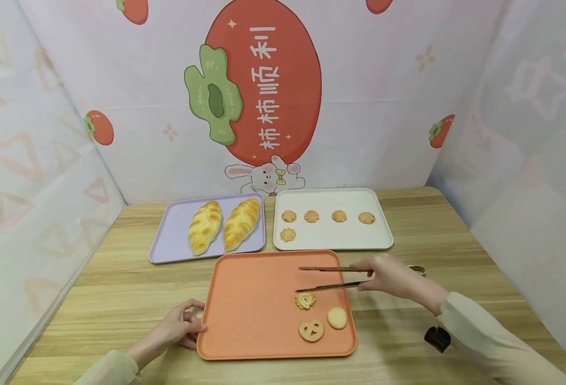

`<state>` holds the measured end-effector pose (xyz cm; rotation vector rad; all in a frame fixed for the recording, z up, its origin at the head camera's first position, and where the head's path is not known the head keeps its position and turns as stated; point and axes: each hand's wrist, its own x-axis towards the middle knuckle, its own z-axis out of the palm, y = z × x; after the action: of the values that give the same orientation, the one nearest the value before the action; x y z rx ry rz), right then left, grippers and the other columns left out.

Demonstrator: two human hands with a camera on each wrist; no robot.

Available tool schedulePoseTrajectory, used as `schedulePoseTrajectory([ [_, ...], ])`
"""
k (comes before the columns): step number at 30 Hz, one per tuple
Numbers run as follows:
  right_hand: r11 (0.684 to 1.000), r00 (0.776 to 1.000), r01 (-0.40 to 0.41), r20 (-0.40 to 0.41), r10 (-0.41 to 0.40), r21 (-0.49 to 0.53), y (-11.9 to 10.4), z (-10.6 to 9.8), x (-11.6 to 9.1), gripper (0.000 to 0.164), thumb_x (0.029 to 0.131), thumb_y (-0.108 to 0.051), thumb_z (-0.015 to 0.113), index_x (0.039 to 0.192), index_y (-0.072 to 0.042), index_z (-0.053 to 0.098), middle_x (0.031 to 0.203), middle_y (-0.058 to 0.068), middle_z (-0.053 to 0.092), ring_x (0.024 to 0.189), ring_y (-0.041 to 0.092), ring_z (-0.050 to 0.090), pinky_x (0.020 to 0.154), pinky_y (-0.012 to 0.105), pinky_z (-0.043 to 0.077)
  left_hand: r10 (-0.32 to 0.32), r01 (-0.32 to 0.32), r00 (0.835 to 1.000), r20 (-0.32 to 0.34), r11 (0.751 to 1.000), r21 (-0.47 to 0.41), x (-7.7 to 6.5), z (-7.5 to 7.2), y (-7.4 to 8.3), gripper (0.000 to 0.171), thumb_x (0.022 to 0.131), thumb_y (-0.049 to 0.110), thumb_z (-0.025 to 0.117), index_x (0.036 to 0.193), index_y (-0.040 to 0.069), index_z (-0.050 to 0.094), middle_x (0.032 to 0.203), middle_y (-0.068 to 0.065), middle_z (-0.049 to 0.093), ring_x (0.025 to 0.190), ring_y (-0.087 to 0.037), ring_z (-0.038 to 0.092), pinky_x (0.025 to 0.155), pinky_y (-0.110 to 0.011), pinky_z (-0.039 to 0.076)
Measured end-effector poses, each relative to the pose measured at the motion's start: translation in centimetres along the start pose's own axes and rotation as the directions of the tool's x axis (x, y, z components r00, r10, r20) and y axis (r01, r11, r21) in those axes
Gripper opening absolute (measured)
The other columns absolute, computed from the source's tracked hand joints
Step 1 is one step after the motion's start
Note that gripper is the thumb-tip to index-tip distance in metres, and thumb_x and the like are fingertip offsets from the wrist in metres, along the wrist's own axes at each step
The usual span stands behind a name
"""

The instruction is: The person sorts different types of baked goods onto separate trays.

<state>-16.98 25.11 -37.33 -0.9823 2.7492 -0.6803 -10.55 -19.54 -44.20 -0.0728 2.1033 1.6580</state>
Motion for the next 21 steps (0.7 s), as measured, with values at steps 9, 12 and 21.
schedulePoseTrajectory([
  [9, 1.0, 0.999, -0.001, 0.055, 0.001, 0.0, -0.4, 0.5, -0.7, 0.045, 0.071, -0.02, 0.072, 0.108, 0.002, 0.061, 0.099, 0.012, 0.064, 0.076, 0.016, 0.059, 0.056, 0.022, 0.047, -0.011, 0.011, 1.0, -0.004, 1.0, -0.008, -0.1, 0.0, 0.2, 0.045, 0.075, -0.006, 0.057, 0.114, -0.01, 0.036, 0.068, -0.006, 0.054, 0.053, -0.013, 0.057, 0.046, -0.03, 0.052],
  [12, 1.0, 0.998, -0.003, 0.064, 0.001, 0.02, -0.3, 0.7, -0.9, 0.044, 0.071, -0.019, 0.072, 0.108, 0.003, 0.061, 0.1, 0.013, 0.063, 0.077, 0.02, 0.059, 0.057, 0.022, 0.048, -0.012, 0.012, 1.0, -0.003, 1.0, -0.013, 0.0, 0.0, 0.1, 0.045, 0.075, -0.007, 0.058, 0.114, -0.01, 0.036, 0.068, -0.006, 0.053, 0.053, -0.013, 0.057, 0.046, -0.031, 0.052],
  [21, 0.999, 0.999, 0.036, 0.038, -0.036, 0.0, 0.0, 1.3, -1.4, 0.042, 0.071, -0.018, 0.072, 0.106, 0.002, 0.062, 0.098, 0.014, 0.064, 0.077, 0.021, 0.06, 0.058, 0.026, 0.05, -0.016, 0.016, 1.0, -0.005, 1.0, -0.008, 0.1, 0.0, 0.0, 0.045, 0.075, -0.006, 0.058, 0.114, -0.01, 0.036, 0.068, -0.007, 0.053, 0.052, -0.013, 0.057, 0.047, -0.031, 0.053],
])
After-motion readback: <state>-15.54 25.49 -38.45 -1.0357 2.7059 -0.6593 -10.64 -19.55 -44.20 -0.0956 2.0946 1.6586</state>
